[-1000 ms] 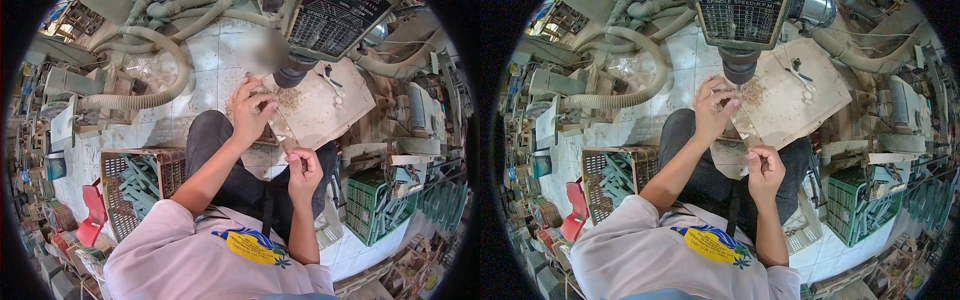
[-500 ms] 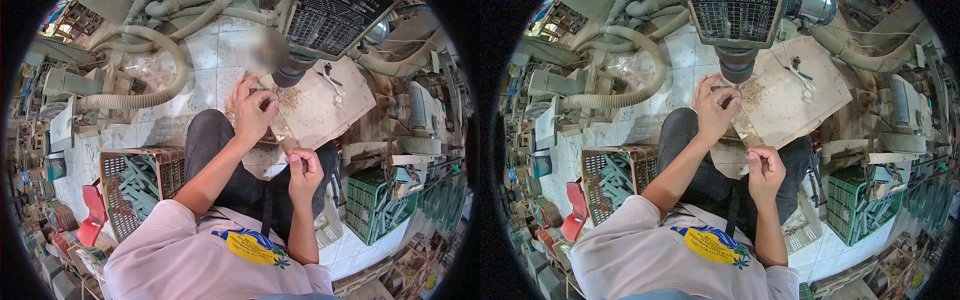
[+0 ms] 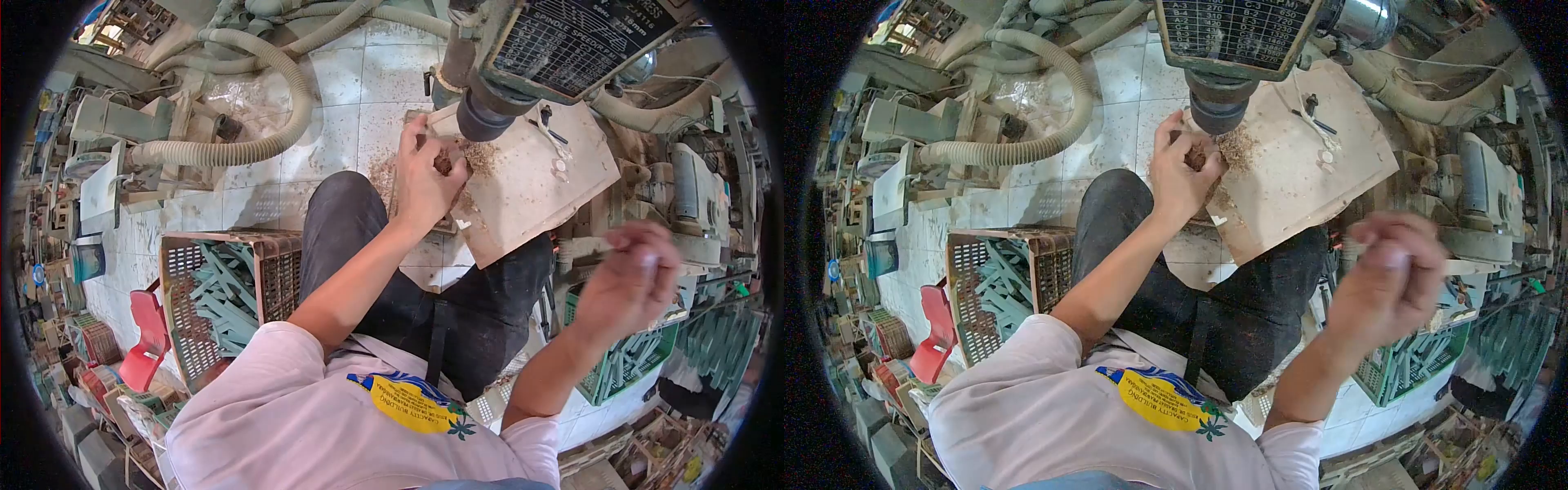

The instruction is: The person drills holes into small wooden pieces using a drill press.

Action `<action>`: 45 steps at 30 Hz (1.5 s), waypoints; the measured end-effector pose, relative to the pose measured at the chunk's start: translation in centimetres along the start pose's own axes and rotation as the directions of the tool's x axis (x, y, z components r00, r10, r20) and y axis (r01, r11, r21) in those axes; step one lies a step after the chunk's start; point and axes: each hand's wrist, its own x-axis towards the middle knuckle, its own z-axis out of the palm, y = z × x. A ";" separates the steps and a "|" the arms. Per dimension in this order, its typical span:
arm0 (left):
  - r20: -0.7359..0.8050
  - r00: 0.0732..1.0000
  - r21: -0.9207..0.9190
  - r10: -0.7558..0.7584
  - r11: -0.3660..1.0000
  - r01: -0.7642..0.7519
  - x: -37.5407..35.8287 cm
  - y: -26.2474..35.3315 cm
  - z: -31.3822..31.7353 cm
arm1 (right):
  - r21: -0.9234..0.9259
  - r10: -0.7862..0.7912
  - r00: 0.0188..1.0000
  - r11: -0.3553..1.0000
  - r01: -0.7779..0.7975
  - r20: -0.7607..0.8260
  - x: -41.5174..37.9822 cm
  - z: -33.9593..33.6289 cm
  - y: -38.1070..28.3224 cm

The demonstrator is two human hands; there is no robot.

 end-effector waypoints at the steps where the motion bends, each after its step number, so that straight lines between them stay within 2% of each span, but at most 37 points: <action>1: -0.003 1.000 0.001 -0.002 1.000 0.002 0.1 0.0 0.1 | 0.021 -0.067 0.998 0.998 0.067 -0.010 1.8 -0.4 -0.6; 3: -0.009 0.999 0.018 0.038 0.999 -0.038 0.1 -0.1 0.2 | 0.044 -0.175 0.984 0.984 0.174 0.019 5.5 -1.0 -1.7; 4: -0.010 0.999 0.021 0.036 0.999 -0.035 0.1 0.0 0.2 | 0.003 -0.162 0.985 0.987 0.162 0.059 7.8 -2.6 -1.8; 6: 0.056 0.995 -0.111 -0.078 0.990 0.084 0.2 0.3 0.1 | 0.024 -0.085 0.996 0.996 0.084 0.008 12.4 0.7 -4.8; 7: 0.059 0.995 -0.110 -0.079 0.990 0.085 0.2 0.1 0.2 | 0.041 -0.088 0.996 0.995 0.088 0.007 13.9 2.9 -5.2; 9: -0.020 0.998 -0.083 0.055 0.995 -0.057 0.2 -0.4 0.5 | 0.043 -0.129 0.990 0.991 0.127 0.050 16.7 4.8 -5.1; 10: -0.019 0.998 -0.083 0.056 0.995 -0.057 0.2 -0.3 0.4 | 0.031 -0.166 0.982 0.986 0.164 0.093 18.0 4.5 -4.6; 13: -0.020 0.999 -0.080 0.048 0.996 -0.050 0.2 -0.2 0.2 | 0.043 0.001 0.972 0.999 -0.012 0.234 22.0 4.4 -4.6; 16: -0.007 1.000 -0.105 0.029 0.994 -0.030 0.1 -0.5 0.2 | 0.210 0.019 0.939 0.973 -0.097 0.344 22.5 5.6 -4.8; 17: -0.009 0.999 -0.093 0.049 0.994 -0.049 0.1 -0.5 0.1 | 0.072 0.042 0.976 0.996 -0.059 0.215 21.7 5.7 -5.4; 19: -0.012 0.998 -0.081 0.069 0.994 -0.069 0.2 -0.6 0.1 | -0.072 0.044 0.996 0.997 -0.038 0.082 19.4 6.5 -7.8; 22: -0.013 0.996 -0.079 0.089 0.993 -0.090 0.2 -0.6 0.0 | -0.089 0.199 0.973 0.978 -0.190 0.116 17.9 5.9 -9.0; 23: -0.007 0.996 -0.088 0.087 0.992 -0.088 0.2 -0.6 0.0 | 0.060 0.031 0.968 0.997 -0.047 0.249 18.1 4.5 -7.0; 25: 0.000 0.996 -0.100 0.089 0.991 -0.089 0.2 -0.7 0.1 | 0.224 -0.156 0.925 0.971 0.080 0.347 18.3 3.3 -5.3; 28: -0.014 0.994 -0.091 0.105 0.990 -0.105 0.2 -0.9 0.3 | 0.041 -0.256 0.915 0.966 0.256 0.313 18.7 2.6 -4.1; 29: -0.007 0.996 -0.089 0.089 0.992 -0.089 0.2 -0.8 0.2 | -0.194 -0.515 0.812 0.797 0.572 0.275 19.4 2.7 -3.1; 31: 0.000 0.997 -0.087 0.073 0.994 -0.072 0.1 -0.6 0.2 | -0.417 -0.721 0.623 0.487 0.767 0.304 19.2 2.7 -3.3; 32: 0.000 0.998 -0.093 0.065 0.994 -0.065 0.1 -0.4 0.1 | -0.299 -0.503 0.816 0.762 0.575 0.285 18.4 2.3 -4.3; 33: 0.000 0.998 -0.099 0.058 0.993 -0.057 0.2 -0.3 0.1 | -0.232 -0.373 0.879 0.865 0.446 0.297 17.6 2.5 -5.1; 34: 0.001 0.998 -0.099 0.059 0.993 -0.059 0.2 -0.3 0.1 | -0.173 -0.235 0.924 0.940 0.296 0.303 16.9 2.6 -5.9; 37: 0.003 0.998 -0.097 0.058 0.994 -0.057 0.2 -0.4 0.1 | 0.025 -0.155 0.957 0.988 0.153 0.246 16.1 3.4 -6.3; 43: -0.003 1.000 -0.112 0.027 0.993 -0.027 0.2 0.1 0.0 | -0.116 -0.269 0.948 0.950 0.290 0.171 16.3 2.8 -4.7; 45: -0.008 0.998 -0.067 0.056 0.996 -0.057 0.2 -0.1 0.0 | -0.124 -0.309 0.923 0.931 0.342 0.231 16.5 2.4 -4.5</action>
